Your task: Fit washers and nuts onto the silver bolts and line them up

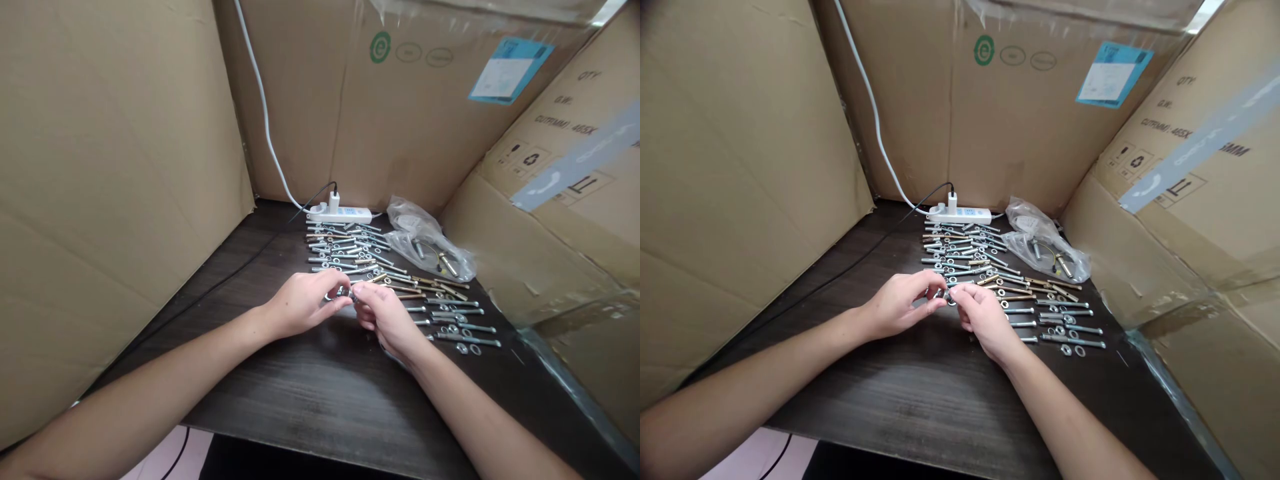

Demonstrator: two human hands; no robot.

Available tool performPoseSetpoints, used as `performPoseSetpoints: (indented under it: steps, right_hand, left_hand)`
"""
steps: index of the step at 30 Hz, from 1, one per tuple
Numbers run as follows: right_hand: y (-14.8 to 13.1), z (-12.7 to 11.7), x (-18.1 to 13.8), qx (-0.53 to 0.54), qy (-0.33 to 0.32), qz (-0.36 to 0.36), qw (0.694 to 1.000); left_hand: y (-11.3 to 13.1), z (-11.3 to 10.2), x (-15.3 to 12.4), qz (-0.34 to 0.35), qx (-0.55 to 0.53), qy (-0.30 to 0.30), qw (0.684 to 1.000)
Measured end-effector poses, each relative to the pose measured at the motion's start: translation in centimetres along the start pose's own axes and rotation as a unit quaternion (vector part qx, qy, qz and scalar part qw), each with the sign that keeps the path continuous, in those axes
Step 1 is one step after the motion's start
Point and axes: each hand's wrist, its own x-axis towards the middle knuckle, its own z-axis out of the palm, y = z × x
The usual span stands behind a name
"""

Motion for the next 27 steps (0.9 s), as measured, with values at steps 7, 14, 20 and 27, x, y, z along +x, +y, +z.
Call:
performPoseSetpoints:
  steps: [7, 14, 20, 27]
  right_hand:
    - [0.55, -0.39, 0.29, -0.050, 0.016, -0.019, 0.998]
    - [0.75, -0.94, 0.48, -0.167, 0.030, -0.075, 0.983]
    - [0.37, -0.73, 0.26, -0.218, 0.048, -0.096, 0.970]
    - [-0.01, -0.35, -0.01, -0.281, 0.049, -0.154, 0.946]
  left_hand:
    - [0.05, 0.10, -0.04, -0.008, -0.010, -0.033, 0.999]
    - [0.30, 0.09, -0.11, -0.024, -0.026, -0.034, 0.999]
    - [0.32, -0.34, -0.05, -0.070, -0.006, -0.019, 0.997]
    - [-0.25, 0.02, 0.31, -0.044, 0.024, -0.076, 0.996]
